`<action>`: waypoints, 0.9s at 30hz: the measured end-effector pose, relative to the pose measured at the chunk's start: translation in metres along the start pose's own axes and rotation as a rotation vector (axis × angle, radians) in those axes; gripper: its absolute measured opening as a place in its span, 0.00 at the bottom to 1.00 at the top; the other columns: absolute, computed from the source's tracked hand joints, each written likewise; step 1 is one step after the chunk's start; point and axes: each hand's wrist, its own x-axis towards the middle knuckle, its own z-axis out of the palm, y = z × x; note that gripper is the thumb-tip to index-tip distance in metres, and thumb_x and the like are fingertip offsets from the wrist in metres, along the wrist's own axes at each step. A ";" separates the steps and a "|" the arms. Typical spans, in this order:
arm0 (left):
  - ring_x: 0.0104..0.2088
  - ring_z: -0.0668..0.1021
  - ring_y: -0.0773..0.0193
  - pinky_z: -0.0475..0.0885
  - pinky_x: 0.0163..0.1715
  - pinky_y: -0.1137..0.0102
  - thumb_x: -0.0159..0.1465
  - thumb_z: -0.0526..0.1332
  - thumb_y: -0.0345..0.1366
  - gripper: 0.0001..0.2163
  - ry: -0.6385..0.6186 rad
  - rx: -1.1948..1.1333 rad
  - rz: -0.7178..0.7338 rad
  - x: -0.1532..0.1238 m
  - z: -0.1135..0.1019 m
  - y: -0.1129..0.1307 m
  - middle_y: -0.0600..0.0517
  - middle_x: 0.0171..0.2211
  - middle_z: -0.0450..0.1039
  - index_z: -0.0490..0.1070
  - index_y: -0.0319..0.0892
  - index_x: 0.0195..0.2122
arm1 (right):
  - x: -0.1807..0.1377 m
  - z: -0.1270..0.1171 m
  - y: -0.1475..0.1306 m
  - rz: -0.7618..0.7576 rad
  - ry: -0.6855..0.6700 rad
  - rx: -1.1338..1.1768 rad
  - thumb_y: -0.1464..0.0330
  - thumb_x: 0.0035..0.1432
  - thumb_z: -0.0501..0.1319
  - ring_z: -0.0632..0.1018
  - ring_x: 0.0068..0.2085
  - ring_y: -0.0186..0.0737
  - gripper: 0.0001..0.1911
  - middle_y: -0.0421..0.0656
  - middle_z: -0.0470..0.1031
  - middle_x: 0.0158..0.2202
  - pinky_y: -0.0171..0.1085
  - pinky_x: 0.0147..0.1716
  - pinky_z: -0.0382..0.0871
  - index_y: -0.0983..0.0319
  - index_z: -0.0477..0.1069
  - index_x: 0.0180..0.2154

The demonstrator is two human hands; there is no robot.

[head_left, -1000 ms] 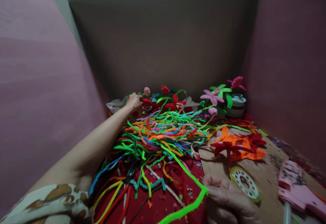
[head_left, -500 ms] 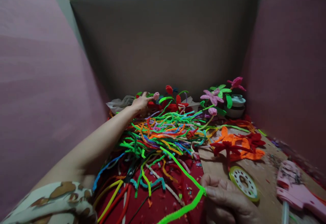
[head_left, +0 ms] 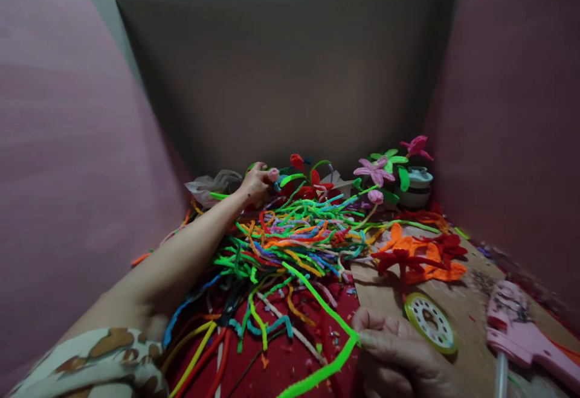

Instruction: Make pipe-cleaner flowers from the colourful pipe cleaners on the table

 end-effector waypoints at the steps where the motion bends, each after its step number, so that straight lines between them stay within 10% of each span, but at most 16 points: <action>1: 0.45 0.73 0.59 0.68 0.47 0.68 0.48 0.61 0.36 0.11 0.022 -0.002 -0.014 0.002 -0.005 -0.001 0.51 0.53 0.62 0.75 0.42 0.33 | 0.000 0.000 0.000 0.004 -0.001 0.003 0.67 0.49 0.65 0.52 0.11 0.22 0.09 0.28 0.52 0.09 0.26 0.13 0.45 0.64 0.67 0.29; 11: 0.28 0.76 0.61 0.73 0.30 0.68 0.41 0.67 0.35 0.11 0.020 -0.054 -0.117 0.035 -0.099 0.026 0.49 0.32 0.74 0.75 0.38 0.27 | -0.001 -0.002 0.001 0.011 -0.002 -0.004 0.66 0.50 0.64 0.52 0.11 0.23 0.08 0.29 0.51 0.10 0.27 0.14 0.44 0.63 0.68 0.29; 27: 0.26 0.75 0.64 0.73 0.30 0.69 0.42 0.66 0.25 0.06 0.128 -0.411 -0.296 0.023 -0.152 0.075 0.54 0.19 0.70 0.72 0.36 0.23 | 0.003 -0.001 0.005 -0.059 0.000 -0.043 0.63 0.43 0.68 0.47 0.10 0.21 0.14 0.27 0.51 0.09 0.27 0.10 0.42 0.62 0.64 0.26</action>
